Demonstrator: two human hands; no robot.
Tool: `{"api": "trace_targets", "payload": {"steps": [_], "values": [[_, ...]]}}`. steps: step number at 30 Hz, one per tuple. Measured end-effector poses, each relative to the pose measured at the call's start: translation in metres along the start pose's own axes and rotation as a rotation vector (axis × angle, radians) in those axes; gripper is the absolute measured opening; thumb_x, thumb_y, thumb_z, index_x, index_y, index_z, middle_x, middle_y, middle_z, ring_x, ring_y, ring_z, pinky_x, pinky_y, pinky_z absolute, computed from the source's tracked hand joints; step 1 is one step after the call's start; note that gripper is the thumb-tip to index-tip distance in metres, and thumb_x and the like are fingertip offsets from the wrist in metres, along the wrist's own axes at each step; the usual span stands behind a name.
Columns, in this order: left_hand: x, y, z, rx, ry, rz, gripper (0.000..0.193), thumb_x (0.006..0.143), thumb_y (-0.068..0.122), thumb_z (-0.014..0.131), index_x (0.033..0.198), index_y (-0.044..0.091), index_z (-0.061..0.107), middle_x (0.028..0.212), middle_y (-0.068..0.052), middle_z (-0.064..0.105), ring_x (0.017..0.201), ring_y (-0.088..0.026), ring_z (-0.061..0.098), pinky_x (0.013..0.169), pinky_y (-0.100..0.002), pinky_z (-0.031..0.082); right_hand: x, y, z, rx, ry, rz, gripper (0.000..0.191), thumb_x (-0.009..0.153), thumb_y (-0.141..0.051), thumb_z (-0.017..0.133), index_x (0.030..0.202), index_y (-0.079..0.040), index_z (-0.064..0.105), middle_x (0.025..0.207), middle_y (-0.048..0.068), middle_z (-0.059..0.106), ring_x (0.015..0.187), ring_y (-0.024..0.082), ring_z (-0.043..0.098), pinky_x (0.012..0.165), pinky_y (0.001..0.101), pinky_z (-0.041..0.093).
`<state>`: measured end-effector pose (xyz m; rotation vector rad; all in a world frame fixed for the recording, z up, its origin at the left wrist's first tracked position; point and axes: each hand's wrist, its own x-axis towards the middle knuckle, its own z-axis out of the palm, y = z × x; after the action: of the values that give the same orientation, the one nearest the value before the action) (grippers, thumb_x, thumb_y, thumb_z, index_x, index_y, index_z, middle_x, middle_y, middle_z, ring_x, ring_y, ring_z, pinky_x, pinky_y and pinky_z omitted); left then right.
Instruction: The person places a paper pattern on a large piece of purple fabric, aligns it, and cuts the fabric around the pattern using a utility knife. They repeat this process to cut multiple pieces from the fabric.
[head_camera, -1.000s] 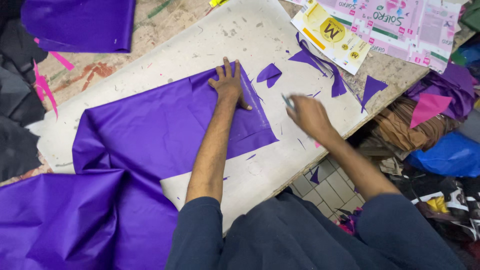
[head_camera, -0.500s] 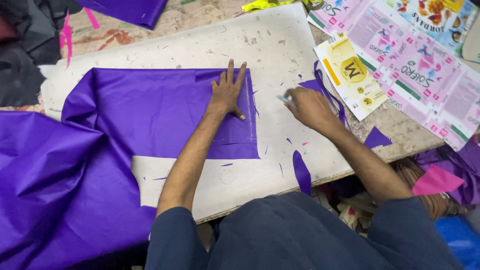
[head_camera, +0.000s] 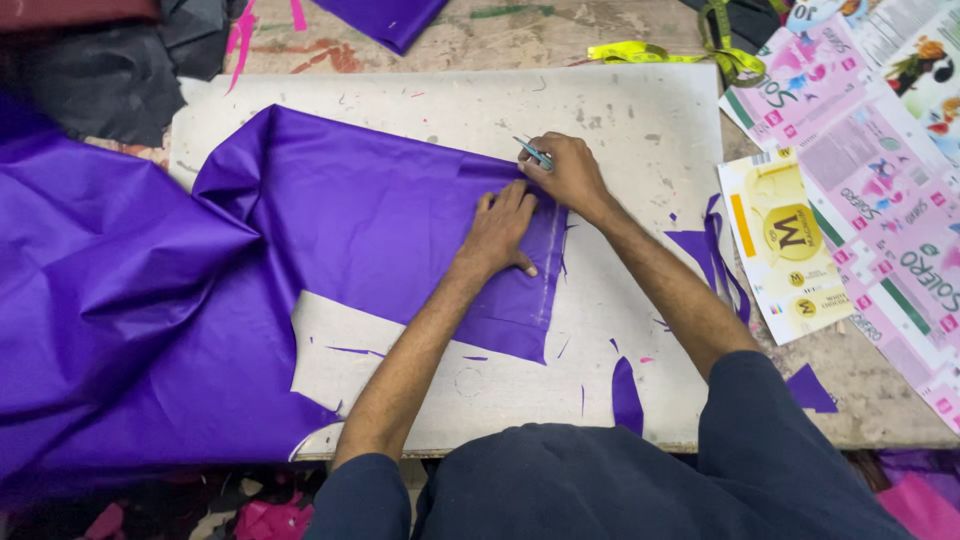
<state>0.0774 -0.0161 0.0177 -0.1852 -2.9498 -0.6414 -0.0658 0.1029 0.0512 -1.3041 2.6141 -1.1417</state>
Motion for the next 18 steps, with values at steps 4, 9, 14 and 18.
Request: {"api": "trace_targets", "payload": {"steps": [4,9,14,18], "values": [[0.0,-0.003,-0.006,-0.013,-0.002,-0.027,0.115,0.042,0.043,0.102,0.136,0.003,0.05,0.137,-0.017,0.051,0.138,-0.033,0.042,0.112,-0.058,0.033,0.032,-0.015,0.024,-0.04,-0.167,0.006,0.019,0.082,-0.022,0.083,0.095,-0.01,0.078,0.091,0.009,0.075,0.082,0.027,0.073,0.074,0.0406,0.057],[-0.002,-0.008,-0.008,-0.07,-0.003,-0.048,0.113,0.043,0.042,0.101,0.137,0.004,0.05,0.141,-0.017,0.05,0.141,-0.033,0.04,0.115,-0.058,0.03,0.053,-0.018,0.045,-0.091,-0.175,-0.014,0.02,0.081,-0.023,0.086,0.093,-0.01,0.078,0.088,0.008,0.075,0.079,0.026,0.073,0.072,0.0409,0.057],[-0.005,-0.013,-0.002,-0.102,0.012,-0.048,0.106,0.047,0.042,0.099,0.136,0.006,0.053,0.152,-0.019,0.043,0.148,-0.033,0.035,0.12,-0.053,0.027,0.062,-0.007,0.055,-0.051,-0.149,0.047,0.022,0.08,-0.025,0.086,0.093,-0.009,0.077,0.085,0.01,0.075,0.076,0.026,0.073,0.07,0.0415,0.057],[-0.014,-0.011,0.001,-0.11,0.062,-0.119,0.104,0.049,0.045,0.097,0.139,0.012,0.055,0.158,-0.023,0.034,0.15,-0.037,0.027,0.123,-0.053,0.018,0.062,0.0,0.061,-0.046,-0.179,0.091,0.024,0.083,-0.026,0.086,0.097,-0.008,0.077,0.089,0.012,0.075,0.079,0.028,0.073,0.074,0.0432,0.056]]}}
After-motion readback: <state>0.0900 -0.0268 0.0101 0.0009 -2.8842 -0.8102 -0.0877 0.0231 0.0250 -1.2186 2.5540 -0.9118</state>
